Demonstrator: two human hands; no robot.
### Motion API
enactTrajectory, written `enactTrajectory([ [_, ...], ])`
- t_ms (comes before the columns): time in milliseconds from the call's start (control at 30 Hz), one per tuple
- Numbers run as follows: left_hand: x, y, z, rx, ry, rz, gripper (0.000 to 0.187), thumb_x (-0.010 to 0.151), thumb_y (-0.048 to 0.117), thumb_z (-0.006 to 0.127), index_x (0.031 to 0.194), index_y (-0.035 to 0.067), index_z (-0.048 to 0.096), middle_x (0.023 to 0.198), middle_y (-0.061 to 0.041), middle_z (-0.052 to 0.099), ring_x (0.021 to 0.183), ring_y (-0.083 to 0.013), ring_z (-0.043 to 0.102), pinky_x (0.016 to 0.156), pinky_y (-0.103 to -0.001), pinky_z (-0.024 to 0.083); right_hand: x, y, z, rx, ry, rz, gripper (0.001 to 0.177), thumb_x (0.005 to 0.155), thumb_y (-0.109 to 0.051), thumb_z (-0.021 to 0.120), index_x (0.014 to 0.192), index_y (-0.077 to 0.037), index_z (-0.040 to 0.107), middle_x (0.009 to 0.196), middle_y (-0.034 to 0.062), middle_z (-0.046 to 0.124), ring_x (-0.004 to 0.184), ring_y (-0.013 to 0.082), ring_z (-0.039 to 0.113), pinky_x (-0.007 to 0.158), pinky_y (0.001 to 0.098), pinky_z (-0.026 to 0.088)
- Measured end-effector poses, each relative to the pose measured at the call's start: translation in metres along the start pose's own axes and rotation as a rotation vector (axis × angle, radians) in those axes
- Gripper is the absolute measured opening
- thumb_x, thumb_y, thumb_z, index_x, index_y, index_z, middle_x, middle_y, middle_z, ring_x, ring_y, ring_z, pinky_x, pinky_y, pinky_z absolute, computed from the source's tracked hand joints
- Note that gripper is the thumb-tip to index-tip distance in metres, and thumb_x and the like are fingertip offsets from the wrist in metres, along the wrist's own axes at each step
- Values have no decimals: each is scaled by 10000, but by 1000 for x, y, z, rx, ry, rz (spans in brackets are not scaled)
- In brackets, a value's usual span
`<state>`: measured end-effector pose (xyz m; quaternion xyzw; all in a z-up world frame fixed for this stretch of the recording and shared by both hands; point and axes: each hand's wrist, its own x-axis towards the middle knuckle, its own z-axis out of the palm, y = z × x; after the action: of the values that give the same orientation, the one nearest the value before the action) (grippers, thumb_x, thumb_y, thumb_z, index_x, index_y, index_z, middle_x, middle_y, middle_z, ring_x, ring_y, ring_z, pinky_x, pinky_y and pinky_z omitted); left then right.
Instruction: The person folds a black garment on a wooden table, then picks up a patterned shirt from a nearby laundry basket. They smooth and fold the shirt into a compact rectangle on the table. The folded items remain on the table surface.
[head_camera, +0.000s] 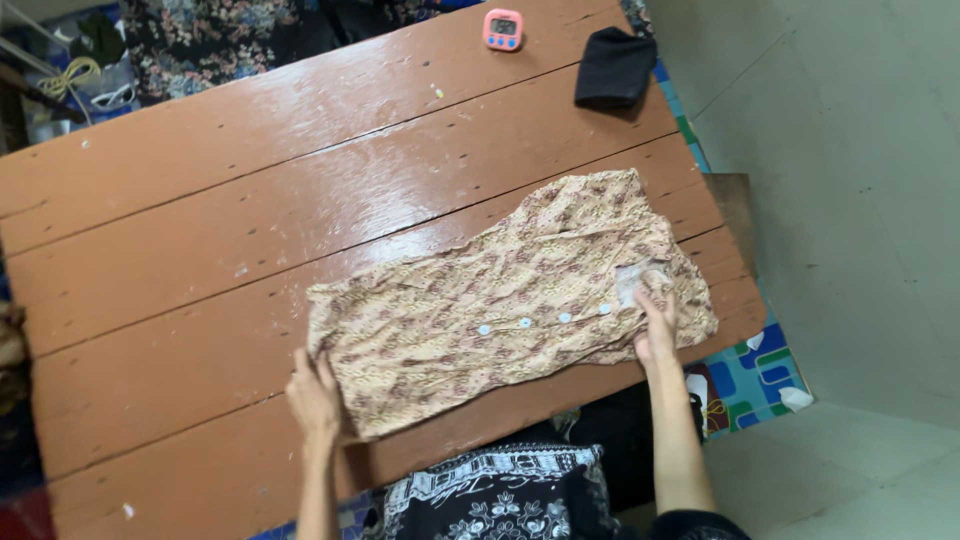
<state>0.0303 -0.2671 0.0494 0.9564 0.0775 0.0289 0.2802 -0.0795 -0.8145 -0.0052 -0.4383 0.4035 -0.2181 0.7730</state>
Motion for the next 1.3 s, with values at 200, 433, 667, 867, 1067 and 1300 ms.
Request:
enactTrajectory([
  [200,24,-52,-84,-9,172,-2,221,1106,240,559,1184,44,625,969,-289,694,877,-495,678,740,-566,513,-53,64,67,-88,-214,-120,711,818,141,675,1485,4,469,1372,147,598,1185,226,635,987,340,548],
  [433,35,-111,-133,390,129,-244,263,1127,288,594,1198,39,636,1022,-311,693,959,-533,659,786,-612,512,-89,70,88,-401,-194,-54,782,775,178,577,1499,-56,393,1272,189,583,1055,239,594,840,336,528],
  [667,48,-98,-84,527,230,-113,424,833,88,662,1206,-90,570,1188,-338,593,1103,-459,570,895,-568,480,-36,28,131,-787,-197,-628,313,1036,-83,571,1341,-19,600,1322,196,675,1242,272,641,1054,387,508],
  [867,103,-2,-2,264,-18,244,336,895,108,653,1195,-38,614,1087,-248,645,1036,-376,597,935,-557,479,32,13,249,-1147,-417,-275,493,1039,-396,604,1355,-21,553,1205,230,691,1134,353,634,984,429,470],
  [1067,154,85,56,179,-428,342,577,932,477,687,1278,31,565,1230,-202,630,1120,-350,567,960,-533,467,57,19,262,-819,-773,-478,341,872,-89,706,1207,-25,717,1182,137,756,1103,243,688,969,326,519],
  [1300,167,129,107,-116,-533,742,637,877,424,706,1365,62,515,1318,-242,597,1175,-389,519,975,-582,412,67,13,237,-753,-582,-633,322,927,38,657,1240,4,724,1241,127,717,1136,201,674,998,287,511],
])
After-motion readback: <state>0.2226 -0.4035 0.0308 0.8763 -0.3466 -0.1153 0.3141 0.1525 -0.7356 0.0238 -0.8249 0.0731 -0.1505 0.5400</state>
